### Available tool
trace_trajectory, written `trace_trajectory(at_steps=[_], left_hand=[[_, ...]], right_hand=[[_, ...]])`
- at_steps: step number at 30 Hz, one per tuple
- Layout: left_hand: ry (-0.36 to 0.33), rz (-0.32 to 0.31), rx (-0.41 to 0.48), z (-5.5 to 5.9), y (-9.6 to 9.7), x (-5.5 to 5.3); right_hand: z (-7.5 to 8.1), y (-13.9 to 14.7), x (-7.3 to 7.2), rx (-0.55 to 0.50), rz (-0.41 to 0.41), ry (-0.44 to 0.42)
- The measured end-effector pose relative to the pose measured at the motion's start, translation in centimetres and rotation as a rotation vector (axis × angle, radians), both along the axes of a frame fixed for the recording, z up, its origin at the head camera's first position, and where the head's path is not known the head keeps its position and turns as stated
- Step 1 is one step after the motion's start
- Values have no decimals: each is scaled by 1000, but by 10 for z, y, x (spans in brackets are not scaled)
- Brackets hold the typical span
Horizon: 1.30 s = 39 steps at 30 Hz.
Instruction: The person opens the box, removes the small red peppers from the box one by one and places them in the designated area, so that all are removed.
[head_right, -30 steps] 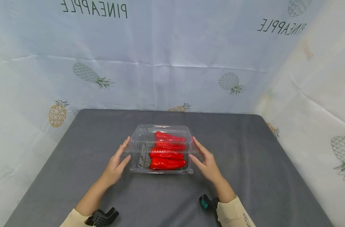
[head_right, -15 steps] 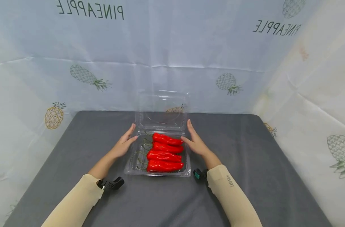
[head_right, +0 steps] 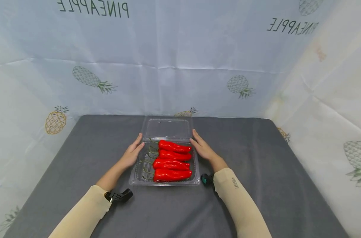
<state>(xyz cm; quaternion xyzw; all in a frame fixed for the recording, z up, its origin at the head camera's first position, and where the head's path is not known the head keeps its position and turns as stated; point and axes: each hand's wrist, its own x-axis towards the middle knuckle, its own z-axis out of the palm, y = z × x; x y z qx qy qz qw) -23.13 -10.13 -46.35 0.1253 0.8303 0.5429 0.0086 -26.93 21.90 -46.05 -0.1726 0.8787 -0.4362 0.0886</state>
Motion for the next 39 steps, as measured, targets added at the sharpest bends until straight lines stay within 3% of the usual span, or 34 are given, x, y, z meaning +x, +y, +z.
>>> trace_trajectory(at_steps=[6, 9, 13, 16, 19, 22, 29, 39], left_hand=[[-24, -3, 28, 2, -3, 2], [-58, -11, 79, 14, -3, 10], [-103, 14, 162, 19, -3, 23], [-169, 36, 216, 11, -2, 33], [-248, 35, 284, 7, 1, 47], [-271, 23, 352, 3, 4, 57], [-257, 18, 475, -5, 7, 65], [-290, -9, 538, -8, 7, 67]], right_hand=[[1, 1, 0, 22, -6, 6], [19, -6, 9, 47, -10, -18], [20, -6, 9, 78, -15, 3], [7, -1, 2, 113, -17, 60], [12, -1, 2, 152, -9, 94], [19, -1, 0, 195, 18, 128], [43, -8, -4, 281, 195, 186], [73, -36, 6, 417, 461, 100]])
